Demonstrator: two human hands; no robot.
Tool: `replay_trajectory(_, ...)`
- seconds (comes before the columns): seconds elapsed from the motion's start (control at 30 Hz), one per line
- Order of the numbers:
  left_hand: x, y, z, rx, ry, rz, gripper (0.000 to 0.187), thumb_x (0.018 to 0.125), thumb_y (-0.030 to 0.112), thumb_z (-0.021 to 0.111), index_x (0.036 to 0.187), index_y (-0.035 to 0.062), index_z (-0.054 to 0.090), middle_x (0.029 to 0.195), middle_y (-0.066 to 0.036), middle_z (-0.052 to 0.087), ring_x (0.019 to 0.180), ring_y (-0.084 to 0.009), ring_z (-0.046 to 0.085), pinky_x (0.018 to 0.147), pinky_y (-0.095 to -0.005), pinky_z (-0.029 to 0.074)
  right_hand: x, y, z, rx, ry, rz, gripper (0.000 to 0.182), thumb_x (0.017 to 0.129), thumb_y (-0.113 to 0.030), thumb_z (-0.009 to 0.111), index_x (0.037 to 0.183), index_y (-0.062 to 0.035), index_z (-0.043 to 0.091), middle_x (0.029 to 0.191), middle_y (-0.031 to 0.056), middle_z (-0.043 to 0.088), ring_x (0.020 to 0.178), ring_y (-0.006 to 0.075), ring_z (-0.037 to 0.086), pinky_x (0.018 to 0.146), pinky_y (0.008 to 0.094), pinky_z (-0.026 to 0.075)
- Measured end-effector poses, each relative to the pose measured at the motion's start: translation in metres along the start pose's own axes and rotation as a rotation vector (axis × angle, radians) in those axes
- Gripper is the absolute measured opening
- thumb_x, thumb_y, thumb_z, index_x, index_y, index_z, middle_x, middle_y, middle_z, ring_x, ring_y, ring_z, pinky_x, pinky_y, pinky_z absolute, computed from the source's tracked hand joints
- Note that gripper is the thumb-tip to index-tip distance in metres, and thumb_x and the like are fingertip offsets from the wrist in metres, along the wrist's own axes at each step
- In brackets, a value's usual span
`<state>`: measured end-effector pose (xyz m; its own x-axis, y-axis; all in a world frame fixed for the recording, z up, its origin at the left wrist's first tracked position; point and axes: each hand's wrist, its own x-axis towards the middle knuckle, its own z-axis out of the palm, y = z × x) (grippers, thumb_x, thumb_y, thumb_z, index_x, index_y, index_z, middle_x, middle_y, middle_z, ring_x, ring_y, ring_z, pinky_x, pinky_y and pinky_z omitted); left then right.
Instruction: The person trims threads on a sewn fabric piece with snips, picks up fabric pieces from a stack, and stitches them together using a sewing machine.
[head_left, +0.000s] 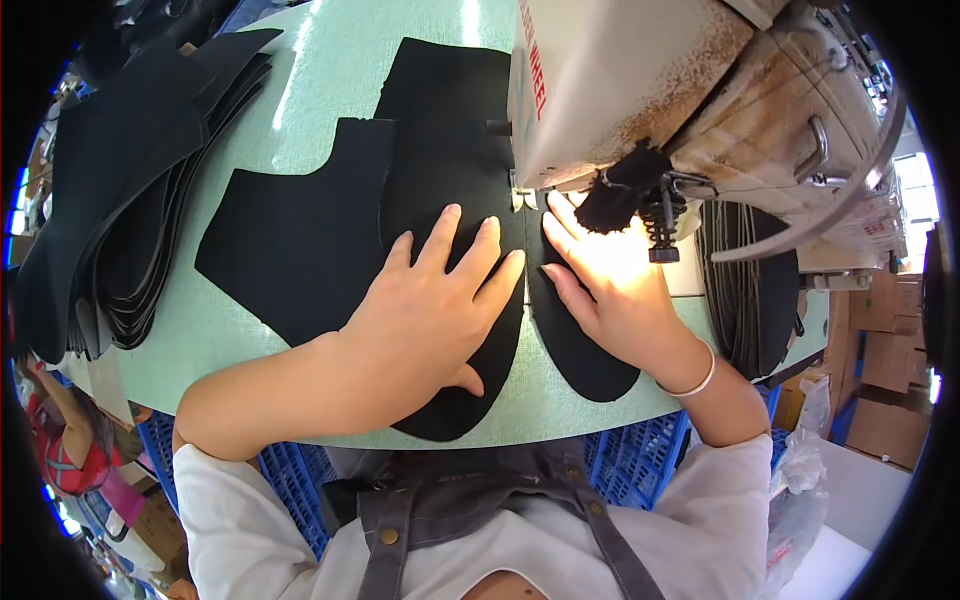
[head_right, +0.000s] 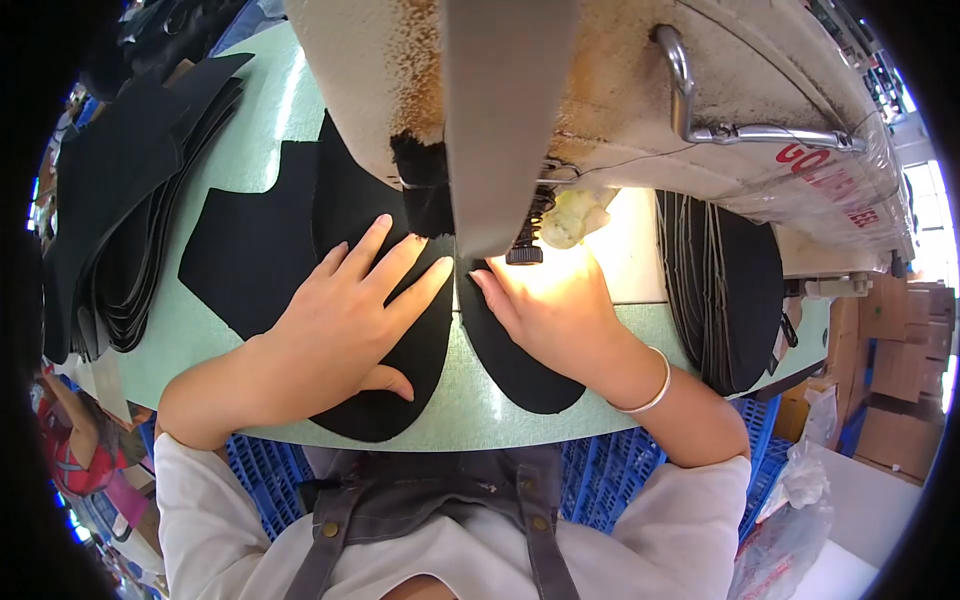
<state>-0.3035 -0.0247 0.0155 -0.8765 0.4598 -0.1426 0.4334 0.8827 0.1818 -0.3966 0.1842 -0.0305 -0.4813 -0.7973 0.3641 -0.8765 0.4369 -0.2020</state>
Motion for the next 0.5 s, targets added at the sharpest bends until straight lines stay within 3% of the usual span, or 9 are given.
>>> replay_trajectory(0.13, 0.0, -0.003, 0.001, 0.0, 0.014, 0.004, 0.095, 0.06, 0.041, 0.086, 0.137, 0.0028, 0.046, 0.137, -0.021, 0.043, 0.132, -0.046, 0.037, 0.1, -0.0505, 0.043, -0.001, 0.002, 0.003, -0.019, -0.055, 0.024, 0.02, 0.086, -0.017, 0.068, 0.102, -0.0064, 0.066, 0.067, 0.0064, 0.061, 0.059, 0.0252, 0.058, 0.057, 0.0361, 0.045)
replay_trajectory(0.2, 0.003, -0.008, 0.002, -0.023, 0.028, 0.018, 0.094, 0.06, 0.041, 0.085, 0.138, 0.0045, 0.047, 0.137, -0.021, 0.042, 0.133, -0.046, 0.037, 0.101, -0.0498, 0.043, 0.002, 0.006, 0.008, 0.018, 0.067, -0.022, 0.018, 0.087, -0.017, 0.067, 0.101, -0.006, 0.066, 0.067, 0.0072, 0.061, 0.061, 0.026, 0.06, 0.058, 0.0371, 0.047)
replay_trajectory(0.23, 0.003, -0.01, 0.003, -0.024, 0.028, 0.016, 0.094, 0.06, 0.041, 0.085, 0.138, 0.0045, 0.047, 0.137, -0.021, 0.042, 0.133, -0.046, 0.037, 0.101, -0.0498, 0.043, -0.002, 0.005, 0.004, 0.011, -0.126, 0.093, 0.043, 0.086, -0.009, 0.066, 0.127, -0.0016, 0.058, 0.125, 0.0193, 0.062, 0.097, 0.0304, 0.067, 0.091, 0.0397, 0.046)
replay_trajectory(0.33, 0.006, -0.015, 0.005, -0.02, 0.079, 0.028, 0.093, 0.06, 0.041, 0.085, 0.137, 0.0052, 0.047, 0.136, -0.02, 0.044, 0.132, -0.0456, 0.037, 0.102, -0.049, 0.042, -0.001, 0.012, 0.011, 0.119, -0.13, 0.155, 0.043, 0.086, -0.006, 0.066, 0.128, -0.0008, 0.057, 0.116, 0.0199, 0.066, 0.09, 0.0299, 0.069, 0.084, 0.0376, 0.05)
replay_trajectory(0.37, 0.008, -0.016, 0.005, -0.029, 0.097, 0.03, 0.092, 0.061, 0.041, 0.084, 0.137, 0.0053, 0.048, 0.134, -0.019, 0.045, 0.132, -0.0456, 0.037, 0.102, -0.0482, 0.042, -0.001, 0.016, 0.014, 0.189, -0.024, 0.082, 0.044, 0.086, -0.004, 0.066, 0.129, 0.0, 0.057, 0.108, 0.0194, 0.068, 0.078, 0.0287, 0.07, 0.075, 0.0353, 0.053)
replay_trajectory(0.4, 0.009, -0.017, 0.006, -0.037, 0.114, 0.031, 0.09, 0.061, 0.04, 0.084, 0.137, 0.0054, 0.048, 0.132, -0.018, 0.046, 0.132, -0.0456, 0.037, 0.103, -0.0475, 0.042, 0.0, 0.019, 0.016, 0.192, -0.024, 0.083, 0.044, 0.086, -0.004, 0.066, 0.129, 0.0, 0.057, 0.108, 0.0194, 0.068, 0.078, 0.0287, 0.07, 0.075, 0.0353, 0.053)
replay_trajectory(0.5, 0.013, -0.021, 0.008, -0.017, 0.188, 0.047, 0.084, 0.062, 0.039, 0.084, 0.131, 0.0041, 0.052, 0.128, -0.016, 0.049, 0.128, -0.04, 0.043, 0.1, -0.0445, 0.043, 0.001, 0.023, 0.021, 0.019, -0.002, 0.017, 0.042, 0.088, -0.006, 0.066, 0.129, -0.0026, 0.057, 0.101, 0.0175, 0.07, 0.065, 0.0259, 0.067, 0.064, 0.0324, 0.052)
